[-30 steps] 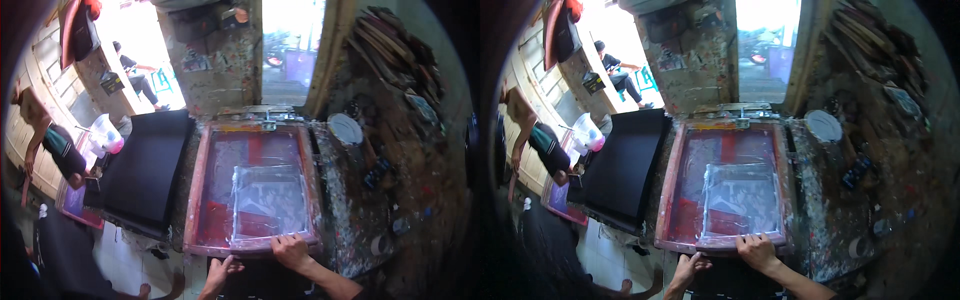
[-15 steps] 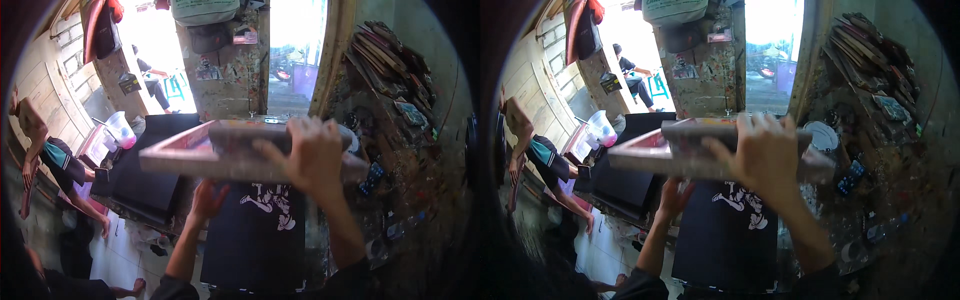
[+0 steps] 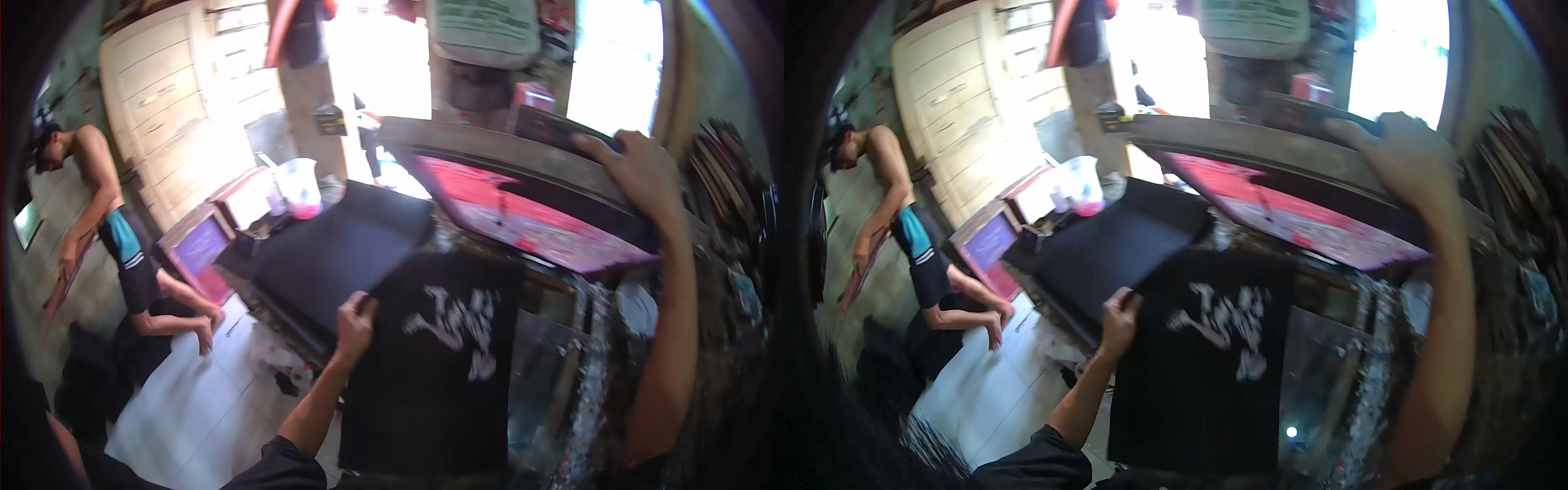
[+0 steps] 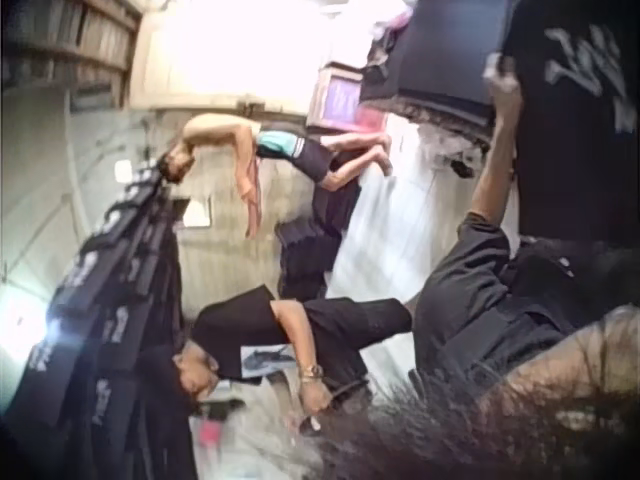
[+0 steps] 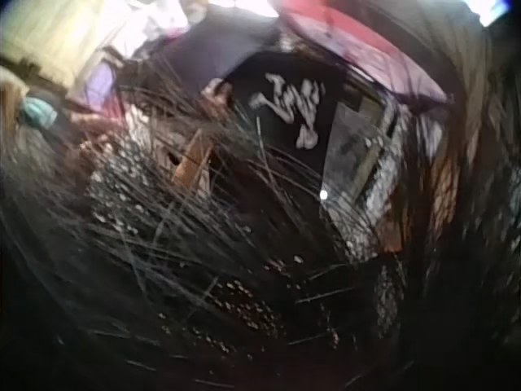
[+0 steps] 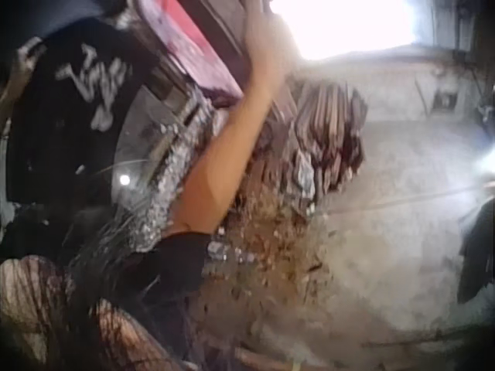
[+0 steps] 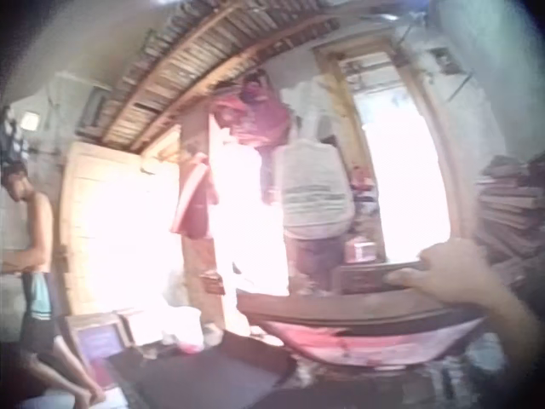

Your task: The person performs screen printing on black fabric panels by placing the fabric on the station, lowering the screen, and using a squeegee to apply white ink multiple times. A second person assists by removing and stacking the printed panels.

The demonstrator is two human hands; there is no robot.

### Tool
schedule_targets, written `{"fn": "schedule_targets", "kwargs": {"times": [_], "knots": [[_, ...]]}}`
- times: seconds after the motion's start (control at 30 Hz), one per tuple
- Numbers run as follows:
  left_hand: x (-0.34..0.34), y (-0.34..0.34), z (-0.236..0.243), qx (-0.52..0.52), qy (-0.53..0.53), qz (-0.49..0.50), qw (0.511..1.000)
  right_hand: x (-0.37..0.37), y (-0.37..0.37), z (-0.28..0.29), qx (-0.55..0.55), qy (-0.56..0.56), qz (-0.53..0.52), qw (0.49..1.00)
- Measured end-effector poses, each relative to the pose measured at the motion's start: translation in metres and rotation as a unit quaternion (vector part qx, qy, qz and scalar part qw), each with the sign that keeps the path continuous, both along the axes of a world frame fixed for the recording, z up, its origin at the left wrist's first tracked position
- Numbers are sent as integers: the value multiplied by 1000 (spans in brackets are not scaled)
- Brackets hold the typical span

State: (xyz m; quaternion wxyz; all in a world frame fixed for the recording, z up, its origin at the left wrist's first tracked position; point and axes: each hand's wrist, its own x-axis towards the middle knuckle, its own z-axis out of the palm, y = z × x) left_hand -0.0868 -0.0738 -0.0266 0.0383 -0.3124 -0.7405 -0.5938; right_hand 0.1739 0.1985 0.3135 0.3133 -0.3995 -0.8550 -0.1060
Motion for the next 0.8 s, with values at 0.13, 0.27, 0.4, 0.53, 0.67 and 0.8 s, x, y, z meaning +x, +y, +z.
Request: {"fn": "schedule_targets", "kwargs": {"times": [0.13,0.27,0.4,0.53,0.67,0.8], "knots": [[-119,-98,-20,136,56,367,919,-2,0,13,-24,15,28,999],[-173,-128,-77,429,-189,204,860,-7,9,3,-19,47,22,998],[-185,-101,-108,546,-363,62,753,-7,12,3,7,40,25,999],[-161,-78,-118,489,-398,14,776,-16,9,2,18,38,29,999],[-80,12,-52,-129,9,14,991,1,12,14,-10,-4,-25,1000],[-103,29,-56,-400,261,86,874,-3,8,16,-72,-22,-9,997]]}}
